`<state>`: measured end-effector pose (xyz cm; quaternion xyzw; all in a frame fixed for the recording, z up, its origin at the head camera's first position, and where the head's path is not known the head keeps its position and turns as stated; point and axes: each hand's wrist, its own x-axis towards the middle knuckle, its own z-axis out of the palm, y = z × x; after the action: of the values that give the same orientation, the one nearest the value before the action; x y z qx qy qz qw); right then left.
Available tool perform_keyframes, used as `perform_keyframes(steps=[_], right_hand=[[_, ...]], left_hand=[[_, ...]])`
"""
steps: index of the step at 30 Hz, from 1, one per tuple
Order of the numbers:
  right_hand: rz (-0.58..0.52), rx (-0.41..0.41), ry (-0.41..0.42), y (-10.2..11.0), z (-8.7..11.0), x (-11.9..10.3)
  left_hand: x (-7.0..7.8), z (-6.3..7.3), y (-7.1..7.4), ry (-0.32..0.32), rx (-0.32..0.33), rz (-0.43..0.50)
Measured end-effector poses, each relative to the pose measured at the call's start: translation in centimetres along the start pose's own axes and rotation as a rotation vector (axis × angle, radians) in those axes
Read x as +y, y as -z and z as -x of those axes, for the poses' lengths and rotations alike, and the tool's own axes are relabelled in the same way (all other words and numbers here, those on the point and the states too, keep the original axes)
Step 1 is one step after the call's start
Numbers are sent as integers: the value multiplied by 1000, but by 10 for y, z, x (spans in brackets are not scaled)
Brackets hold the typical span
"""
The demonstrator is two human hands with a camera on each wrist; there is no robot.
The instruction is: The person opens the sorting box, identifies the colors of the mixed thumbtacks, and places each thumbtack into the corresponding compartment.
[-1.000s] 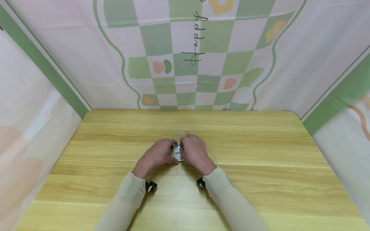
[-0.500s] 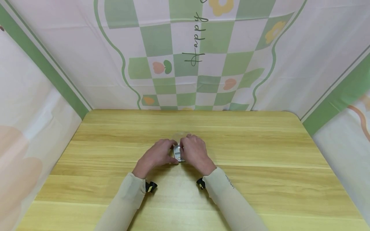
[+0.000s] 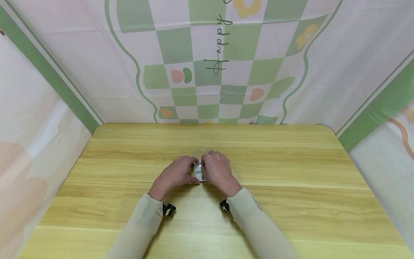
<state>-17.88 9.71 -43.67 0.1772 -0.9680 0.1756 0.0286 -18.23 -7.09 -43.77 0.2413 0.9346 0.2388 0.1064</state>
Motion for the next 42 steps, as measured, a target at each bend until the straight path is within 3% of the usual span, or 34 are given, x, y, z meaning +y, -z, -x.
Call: perform_keyframes(steps=[42], right_hand=[[-21, 7, -18, 1, 4, 2]], left_hand=[[0, 1, 0, -8, 3, 11]])
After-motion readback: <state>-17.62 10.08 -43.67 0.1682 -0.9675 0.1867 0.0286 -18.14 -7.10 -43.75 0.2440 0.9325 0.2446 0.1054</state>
